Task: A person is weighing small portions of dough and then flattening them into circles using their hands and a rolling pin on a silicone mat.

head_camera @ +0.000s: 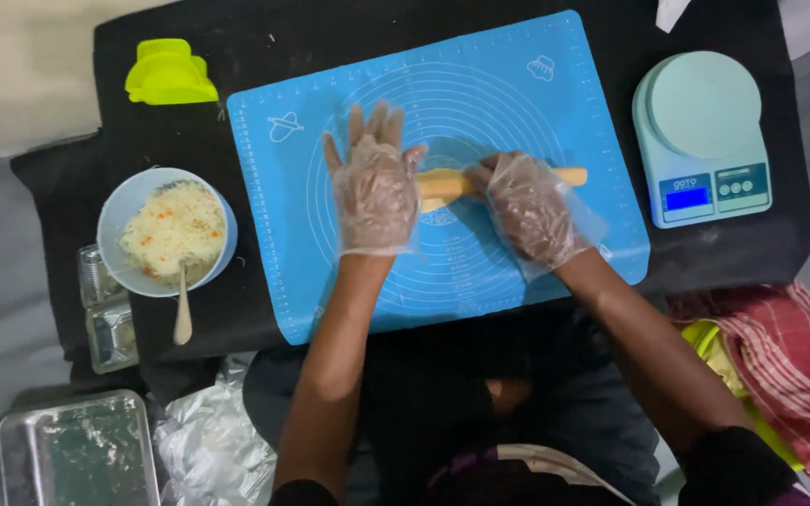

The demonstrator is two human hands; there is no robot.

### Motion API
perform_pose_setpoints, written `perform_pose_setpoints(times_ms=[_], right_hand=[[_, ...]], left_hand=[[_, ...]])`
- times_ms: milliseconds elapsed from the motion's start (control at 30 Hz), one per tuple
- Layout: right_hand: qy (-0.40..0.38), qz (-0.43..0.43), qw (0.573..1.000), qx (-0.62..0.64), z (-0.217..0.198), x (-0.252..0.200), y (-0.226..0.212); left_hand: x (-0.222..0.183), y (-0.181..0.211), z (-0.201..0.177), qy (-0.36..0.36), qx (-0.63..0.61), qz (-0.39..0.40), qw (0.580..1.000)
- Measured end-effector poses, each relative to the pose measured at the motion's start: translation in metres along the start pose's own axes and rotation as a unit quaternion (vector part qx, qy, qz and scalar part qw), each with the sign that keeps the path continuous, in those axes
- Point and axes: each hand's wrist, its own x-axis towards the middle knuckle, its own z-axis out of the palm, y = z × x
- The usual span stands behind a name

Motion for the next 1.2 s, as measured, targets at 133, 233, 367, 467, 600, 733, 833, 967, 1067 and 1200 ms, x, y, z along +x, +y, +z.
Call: perform_pose_setpoints(times_ms=[133, 233, 367, 467, 600, 733, 833, 967, 1067, 1200], right_hand=[[-0.053, -0.008, 0.996, 0.071, 0.002, 0.008, -0.010], [-0.080, -0.018, 0.993, 0.089, -0.006, 0.009, -0.011], [-0.072, -0.109, 0.991, -0.027, 0.011, 0.012, 0.018], [-0.053, -0.097, 0.994, 0.010, 0.028, 0.027, 0.023], [-0.005, -0.064, 0.998, 0.016, 0.041, 0.039, 0.011], [-0.034, -0.044, 0.998, -0.001, 0.024, 0.053, -0.006], [-0.111, -0.001, 0.993, -0.047, 0.017, 0.067, -0.010], [-0.108, 0.003, 0.992, -0.073, 0.057, 0.078, 0.011], [-0.133, 0.021, 0.984, -0.121, 0.068, 0.091, 0.014], [-0.164, 0.033, 0.981, -0.096, 0.050, 0.103, 0.007]], left_hand=[[0.002, 0.000, 0.024, -0.126, 0.094, -0.057, 0.986], [-0.001, 0.009, 0.021, -0.178, 0.119, -0.087, 0.973], [0.001, 0.018, 0.012, -0.251, 0.110, -0.143, 0.951], [0.006, 0.024, 0.003, -0.263, 0.101, -0.175, 0.944], [0.005, 0.012, 0.028, -0.223, 0.168, -0.173, 0.945], [0.009, -0.007, 0.054, -0.151, 0.179, -0.155, 0.960], [0.020, -0.006, 0.051, -0.160, 0.183, -0.164, 0.956], [0.031, -0.010, 0.048, -0.162, 0.187, -0.165, 0.955], [0.040, -0.010, 0.043, -0.186, 0.178, -0.173, 0.951], [0.046, -0.013, 0.045, -0.166, 0.173, -0.164, 0.957]])
